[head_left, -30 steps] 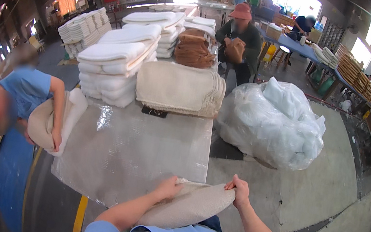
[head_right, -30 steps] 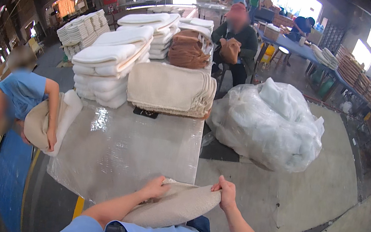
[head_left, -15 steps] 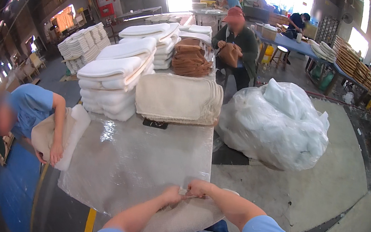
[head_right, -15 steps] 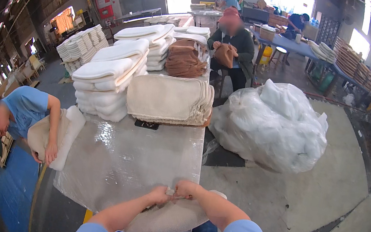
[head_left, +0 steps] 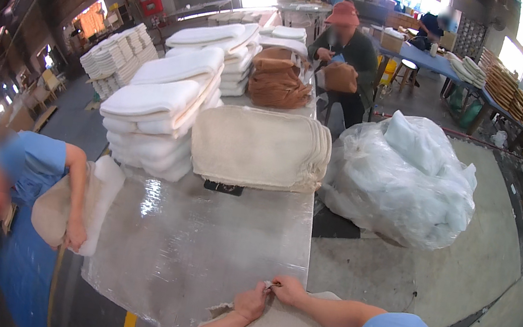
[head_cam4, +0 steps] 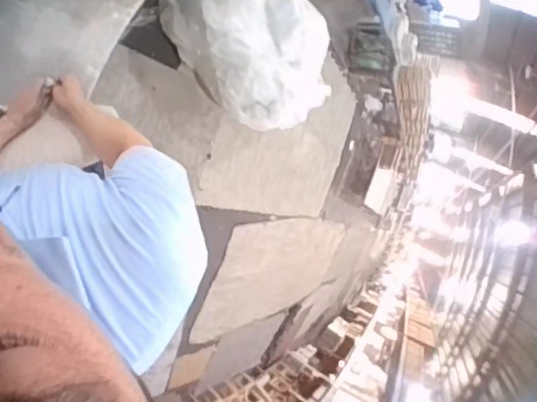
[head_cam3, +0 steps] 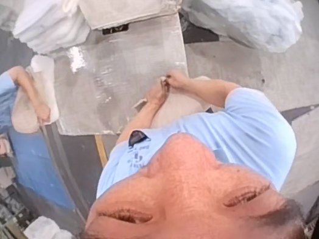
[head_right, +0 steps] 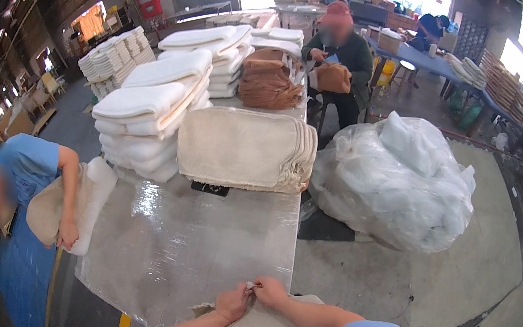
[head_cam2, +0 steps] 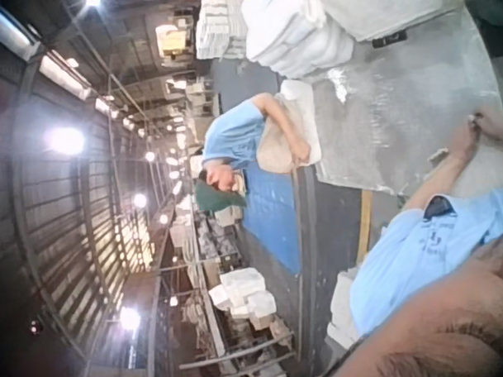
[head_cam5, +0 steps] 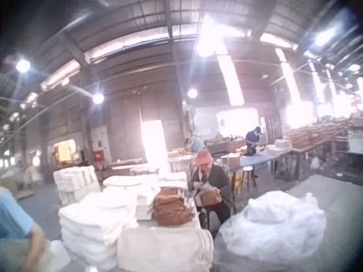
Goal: The person folds beige cloths on a metal table, aligning edges and stacking them. Another worker across the table performs similar folding tasks. The camera wearer handles cloths one at a time, smoothing and folding them before placing them in a stack.
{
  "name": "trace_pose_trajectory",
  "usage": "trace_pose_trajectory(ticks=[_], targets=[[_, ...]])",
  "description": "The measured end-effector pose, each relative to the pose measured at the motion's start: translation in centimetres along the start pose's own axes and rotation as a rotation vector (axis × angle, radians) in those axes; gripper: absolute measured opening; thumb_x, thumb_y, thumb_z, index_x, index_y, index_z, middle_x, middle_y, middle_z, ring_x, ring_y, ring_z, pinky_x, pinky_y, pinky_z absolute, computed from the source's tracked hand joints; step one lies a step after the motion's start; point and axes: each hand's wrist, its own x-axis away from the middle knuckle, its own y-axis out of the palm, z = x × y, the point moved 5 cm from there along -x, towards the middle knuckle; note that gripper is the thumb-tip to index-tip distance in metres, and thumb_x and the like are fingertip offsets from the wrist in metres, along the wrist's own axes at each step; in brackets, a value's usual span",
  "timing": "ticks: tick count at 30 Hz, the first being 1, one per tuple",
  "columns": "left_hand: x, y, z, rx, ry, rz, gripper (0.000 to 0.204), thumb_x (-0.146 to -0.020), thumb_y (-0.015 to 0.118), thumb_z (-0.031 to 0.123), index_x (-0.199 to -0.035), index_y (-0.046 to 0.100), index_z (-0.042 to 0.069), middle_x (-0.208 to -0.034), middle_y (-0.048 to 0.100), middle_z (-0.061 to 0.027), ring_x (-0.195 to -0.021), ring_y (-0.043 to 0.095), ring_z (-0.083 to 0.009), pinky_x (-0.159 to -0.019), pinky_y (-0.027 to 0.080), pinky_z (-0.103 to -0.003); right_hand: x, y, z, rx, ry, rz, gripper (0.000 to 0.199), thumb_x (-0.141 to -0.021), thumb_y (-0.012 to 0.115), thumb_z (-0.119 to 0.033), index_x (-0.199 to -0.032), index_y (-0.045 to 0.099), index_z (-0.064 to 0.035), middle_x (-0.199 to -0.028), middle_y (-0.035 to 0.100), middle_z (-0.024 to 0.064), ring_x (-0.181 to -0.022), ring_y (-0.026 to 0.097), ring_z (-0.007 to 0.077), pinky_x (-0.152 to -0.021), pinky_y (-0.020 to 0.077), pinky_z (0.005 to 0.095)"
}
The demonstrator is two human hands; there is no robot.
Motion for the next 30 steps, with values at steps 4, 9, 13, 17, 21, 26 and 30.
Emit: trace_pose_trajectory(ticks=[4,9,13,17,21,26,30], targets=[[0.0,1.9,-1.1,0.027,-0.038,-0.014,0.033,-0.109,0.043,0.044,-0.118,0.052,0.014,-0.088,0.074,-0.0233,-0.079,0.070,-0.0502,-0.068,0.050,-0.064,0.8,0.2,0.1,-0.111,-0.007,0.064,0.027,-0.095,0.065,-0.025,-0.113,0.069,-0.0050,-0.107,0.075,0.0225,-0.103,0.071,0.0425,-0.088,0.0553,0.0501],[-0.9,1.0,-0.4,-0.002,0.010,0.042,0.032,-0.109,0.044,0.044,-0.118,0.052,0.014,-0.086,0.074,-0.0230,-0.078,0.070,-0.0499,-0.067,0.050,-0.063,0.3,0.0,0.3,0.002,-0.068,0.095,0.024,-0.094,0.065,-0.021,-0.112,0.067,-0.0046,-0.097,0.075,0.0206,-0.090,0.072,0.0412,-0.079,0.0566,0.0482],[-0.6,0.3,-0.2,-0.023,0.049,0.063,0.031,-0.109,0.045,0.043,-0.119,0.051,0.014,-0.087,0.074,-0.0229,-0.080,0.070,-0.0497,-0.070,0.051,-0.063,-1.0,-0.3,-0.1,-0.176,0.190,-0.350,0.023,-0.091,0.067,-0.020,-0.109,0.069,-0.0050,-0.083,0.072,0.0156,-0.069,0.071,0.0289,-0.059,0.0539,0.0440],[0.3,-0.4,-1.0,-0.027,-0.001,-0.004,0.038,-0.106,0.050,0.046,-0.119,0.054,0.011,-0.093,0.073,-0.0245,-0.089,0.070,-0.0489,-0.075,0.053,-0.059,0.1,-1.1,-2.7,-0.029,0.120,-0.607,0.030,-0.090,0.073,-0.029,-0.108,0.070,-0.0050,-0.081,0.068,0.0120,-0.066,0.065,0.0245,-0.055,0.0507,0.0425],[0.3,-2.0,-1.9,0.040,-0.045,-0.232,0.046,-0.101,0.058,0.051,-0.114,0.070,0.008,-0.103,0.074,-0.0254,-0.100,0.071,-0.0459,-0.082,0.055,-0.054,0.6,-0.6,-2.3,0.136,-0.064,-0.389,0.036,-0.089,0.073,-0.037,-0.110,0.073,-0.0078,-0.097,0.075,0.0171,-0.085,0.072,0.0347,-0.072,0.0554,0.0464],[0.2,-1.2,-3.8,-0.024,-0.196,-0.342,0.041,-0.099,0.061,0.044,-0.109,0.080,0.010,-0.110,0.076,-0.0230,-0.105,0.073,-0.0421,-0.087,0.056,-0.053,0.6,0.2,-2.1,0.249,-0.073,-0.173,0.032,-0.091,0.067,-0.033,-0.116,0.074,-0.0134,-0.114,0.075,0.0196,-0.107,0.069,0.0429,-0.091,0.0545,0.0520],[1.8,-0.2,-2.6,-0.186,-0.159,-0.161,0.031,-0.098,0.057,0.031,-0.105,0.077,0.008,-0.107,0.076,-0.0215,-0.102,0.073,-0.0427,-0.087,0.056,-0.054,2.1,0.6,-2.5,0.261,-0.065,-0.117,0.027,-0.093,0.060,-0.026,-0.115,0.071,-0.0150,-0.108,0.074,0.0200,-0.104,0.069,0.0432,-0.089,0.0546,0.0549]])
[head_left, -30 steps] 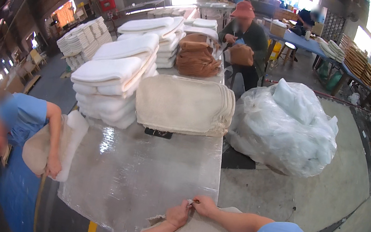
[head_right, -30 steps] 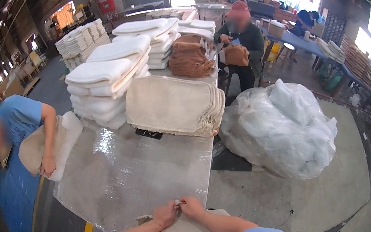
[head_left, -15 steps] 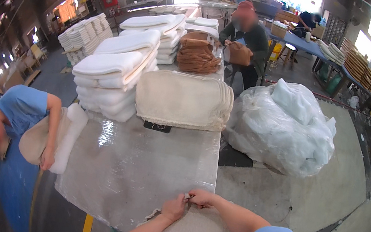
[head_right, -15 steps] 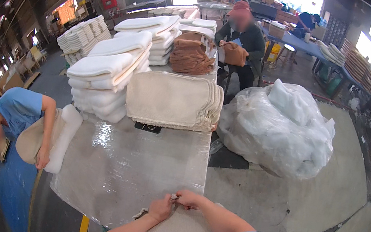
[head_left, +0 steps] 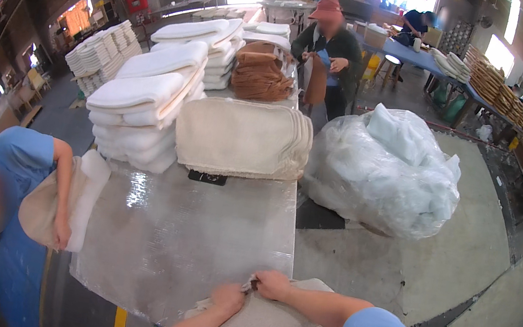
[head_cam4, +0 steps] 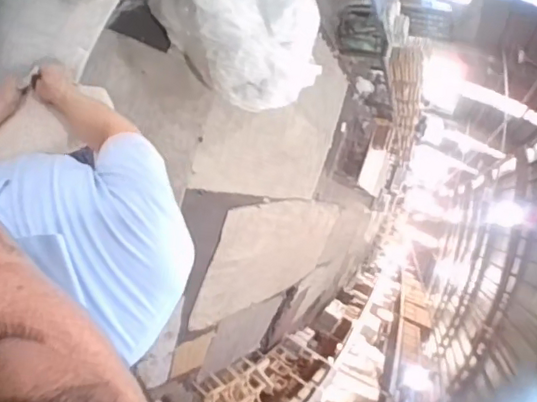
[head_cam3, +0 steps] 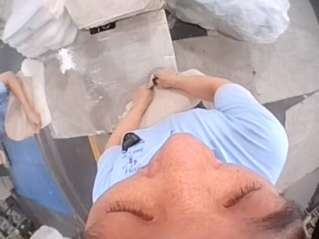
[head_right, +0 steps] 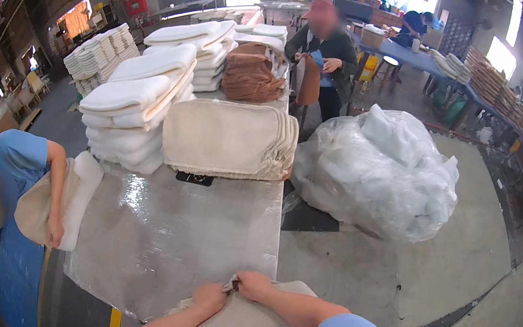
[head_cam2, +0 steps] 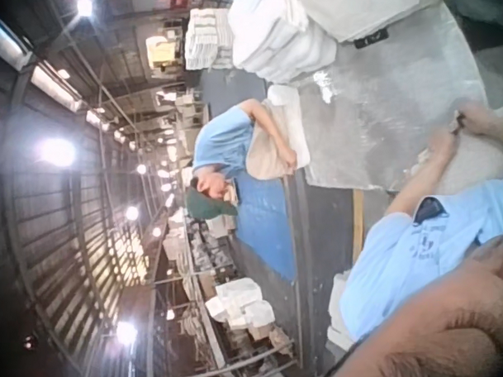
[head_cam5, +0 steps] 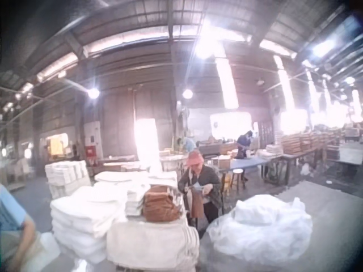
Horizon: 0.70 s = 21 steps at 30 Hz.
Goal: The person folds beige cloths on a metal table, aligning edges and stacking them. Another worker across the table performs similar folding tasks. The camera wearer handles cloths one at a time, smoothing and folding them before placing them in a stack.
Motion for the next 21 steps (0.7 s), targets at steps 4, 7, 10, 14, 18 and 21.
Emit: trace_pose_trajectory(ticks=[4,7,10,14,18,21], targets=[[-0.4,0.4,-0.6,0.079,0.075,0.130,0.023,-0.094,0.058,0.026,-0.102,0.069,0.008,-0.097,0.075,-0.0207,-0.094,0.072,-0.0441,-0.083,0.055,-0.057,0.4,0.0,-0.1,0.043,0.004,0.045,0.022,-0.093,0.058,-0.023,-0.112,0.065,-0.0146,-0.098,0.074,0.0198,-0.094,0.070,0.0449,-0.081,0.0538,0.0577],[-1.3,1.0,-0.9,0.139,0.079,0.169,0.022,-0.092,0.059,0.026,-0.102,0.066,0.008,-0.094,0.074,-0.0209,-0.090,0.071,-0.0447,-0.080,0.055,-0.057,0.0,0.7,0.5,0.021,-0.044,0.114,0.018,-0.094,0.057,-0.023,-0.109,0.062,-0.0134,-0.092,0.073,0.0202,-0.087,0.070,0.0465,-0.076,0.0531,0.0584],[-1.1,1.1,-0.9,0.152,0.070,0.159,0.022,-0.091,0.058,0.025,-0.102,0.067,0.009,-0.096,0.074,-0.0211,-0.090,0.071,-0.0447,-0.079,0.055,-0.057,-0.3,0.7,0.5,0.012,-0.039,0.055,0.016,-0.095,0.057,-0.022,-0.107,0.062,-0.0128,-0.091,0.073,0.0201,-0.085,0.069,0.0468,-0.075,0.0528,0.0579],[-1.0,0.0,-0.8,0.156,0.069,0.158,0.022,-0.093,0.057,0.026,-0.102,0.067,0.009,-0.101,0.075,-0.0206,-0.096,0.071,-0.0434,-0.082,0.054,-0.057,-0.7,0.4,0.5,0.084,-0.064,0.104,0.021,-0.096,0.059,-0.029,-0.108,0.064,-0.0123,-0.091,0.074,0.0205,-0.087,0.071,0.0450,-0.075,0.0541,0.0575],[-1.2,-0.5,-1.1,0.150,0.101,0.152,0.025,-0.093,0.058,0.028,-0.104,0.069,0.008,-0.105,0.074,-0.0214,-0.100,0.070,-0.0435,-0.085,0.054,-0.055,-2.0,-0.3,0.2,-0.056,-0.018,-0.113,0.026,-0.094,0.064,-0.031,-0.107,0.074,-0.0114,-0.096,0.076,0.0203,-0.089,0.073,0.0409,-0.077,0.0564,0.0537],[-0.6,-1.0,-2.3,0.205,0.109,0.062,0.028,-0.094,0.059,0.029,-0.107,0.071,0.008,-0.107,0.075,-0.0205,-0.104,0.070,-0.0433,-0.088,0.054,-0.055,-1.9,-1.4,-2.0,-0.007,0.081,-0.481,0.033,-0.091,0.065,-0.029,-0.112,0.078,-0.0079,-0.106,0.077,0.0206,-0.095,0.074,0.0381,-0.082,0.0567,0.0523]])
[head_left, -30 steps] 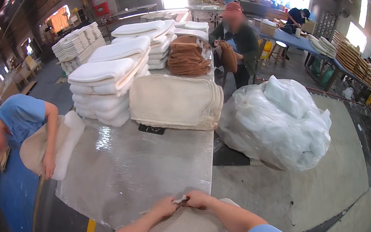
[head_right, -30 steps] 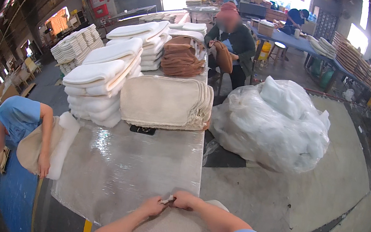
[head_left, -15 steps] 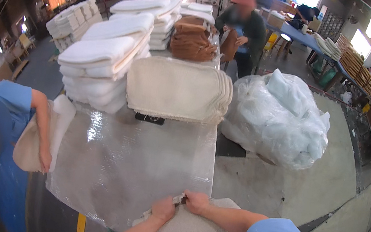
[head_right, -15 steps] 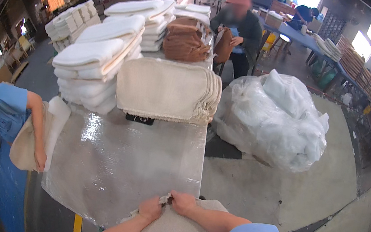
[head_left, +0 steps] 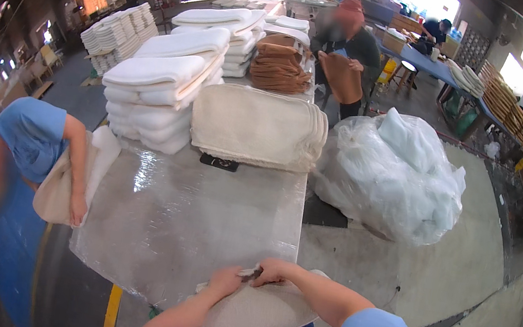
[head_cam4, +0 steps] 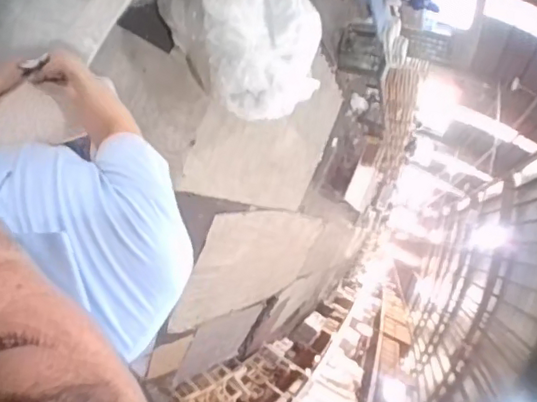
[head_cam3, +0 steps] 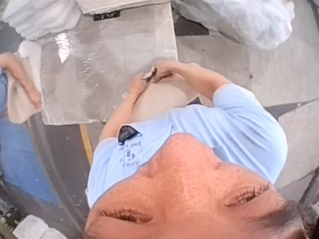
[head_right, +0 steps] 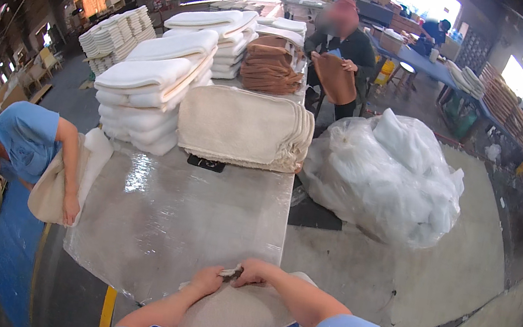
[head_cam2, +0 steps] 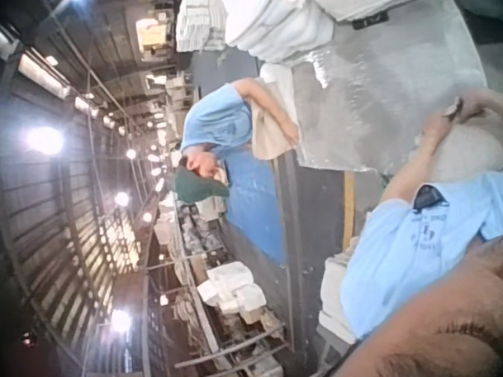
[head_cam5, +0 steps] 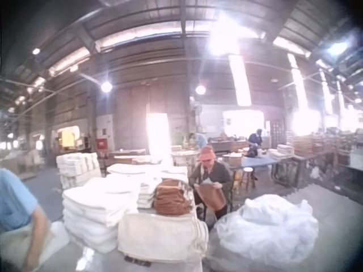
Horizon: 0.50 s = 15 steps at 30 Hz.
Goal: The person folds beige cloths on a metal table, aligning edges and stacking them. Another worker across the table performs similar folding tasks. The camera wearer handles cloths one at a time, smoothing and folding them before placing them in a stack.
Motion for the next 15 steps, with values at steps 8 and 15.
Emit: trace_pose_trajectory(ticks=[8,15], targets=[[2.2,-0.4,-0.7,-0.127,0.027,-0.005,0.023,-0.094,0.060,0.024,-0.105,0.068,0.007,-0.103,0.074,-0.0212,-0.101,0.069,-0.0443,-0.087,0.053,-0.056,0.9,3.9,0.6,0.154,-0.078,0.435,0.027,-0.088,0.063,-0.019,-0.111,0.076,-0.0141,-0.105,0.076,0.0187,-0.101,0.072,0.0393,-0.087,0.0560,0.0531],[0.2,0.0,-1.2,-0.094,0.063,0.110,0.021,-0.093,0.056,0.022,-0.107,0.065,0.011,-0.103,0.073,-0.0190,-0.098,0.069,-0.0431,-0.086,0.053,-0.056,0.9,2.6,0.9,0.092,-0.122,0.543,0.020,-0.086,0.062,-0.020,-0.105,0.067,-0.0154,-0.095,0.074,0.0175,-0.094,0.071,0.0425,-0.079,0.0541,0.0559]])
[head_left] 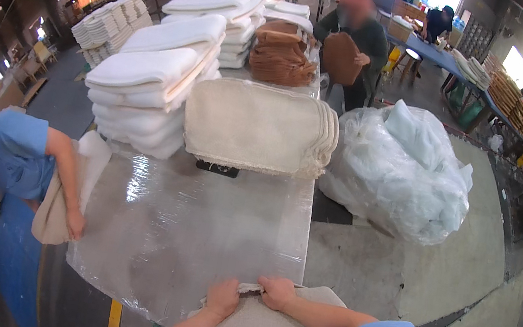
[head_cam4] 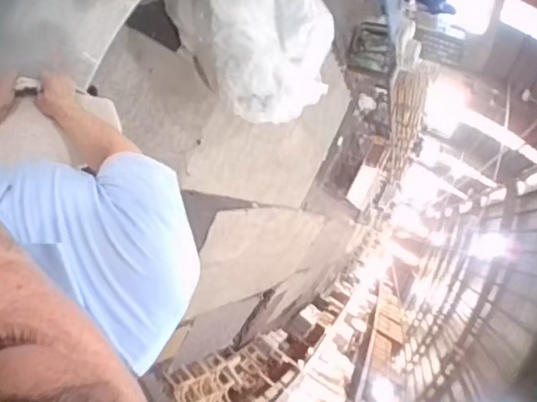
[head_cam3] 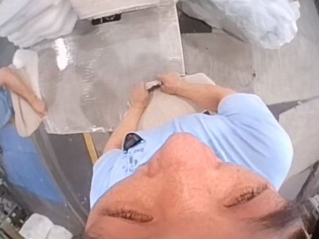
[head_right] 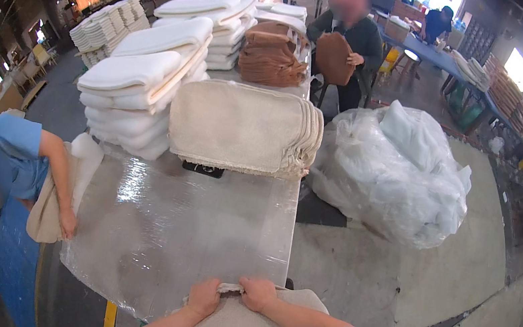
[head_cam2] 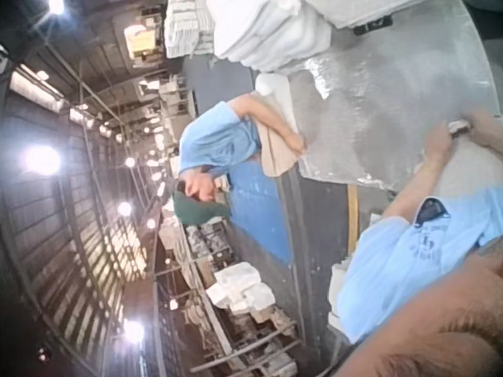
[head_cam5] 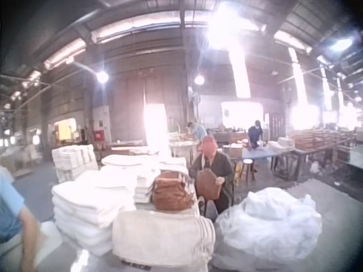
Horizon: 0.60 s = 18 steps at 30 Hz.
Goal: The person folds beige cloths on a metal table, aligning edges and stacking them. Another worker across the table performs similar folding tasks. The camera wearer handles cloths one at a time, smoothing and folding them before placing them in a stack.
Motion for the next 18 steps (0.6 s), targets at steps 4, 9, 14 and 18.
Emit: trace_pose_trajectory(ticks=[4,9,14,18], targets=[[-0.3,0.8,-0.6,0.018,-0.091,-0.025,0.020,-0.094,0.055,0.023,-0.107,0.064,0.013,-0.104,0.073,-0.0192,-0.099,0.070,-0.0432,-0.083,0.053,-0.056,-0.7,0.7,0.4,-0.035,0.006,-0.004,0.019,-0.085,0.062,-0.021,-0.104,0.067,-0.0167,-0.094,0.074,0.0162,-0.092,0.071,0.0423,-0.077,0.0540,0.0560],[-0.2,0.1,0.0,0.028,-0.089,-0.006,0.021,-0.094,0.056,0.024,-0.108,0.065,0.011,-0.103,0.074,-0.0188,-0.099,0.070,-0.0431,-0.084,0.054,-0.057,-0.7,0.3,0.4,0.004,-0.051,0.005,0.025,-0.087,0.065,-0.025,-0.109,0.071,-0.0166,-0.095,0.075,0.0180,-0.091,0.072,0.0423,-0.078,0.0559,0.0549],[0.2,-1.8,-0.6,-0.012,0.024,0.020,0.029,-0.096,0.059,0.032,-0.114,0.067,0.012,-0.107,0.075,-0.0183,-0.101,0.070,-0.0438,-0.086,0.054,-0.055,-2.5,-1.3,0.3,-0.006,-0.007,-0.330,0.035,-0.092,0.068,-0.038,-0.117,0.077,-0.0143,-0.109,0.076,0.0205,-0.103,0.073,0.0396,-0.087,0.0577,0.0509],[0.3,-3.5,0.3,0.061,-0.105,-0.209,0.041,-0.098,0.061,0.046,-0.121,0.071,0.014,-0.113,0.075,-0.0185,-0.104,0.071,-0.0433,-0.088,0.054,-0.053,-2.1,-1.4,0.3,0.134,0.053,-0.421,0.043,-0.095,0.069,-0.045,-0.115,0.078,-0.0087,-0.114,0.076,0.0195,-0.107,0.072,0.0390,-0.092,0.0577,0.0489]])
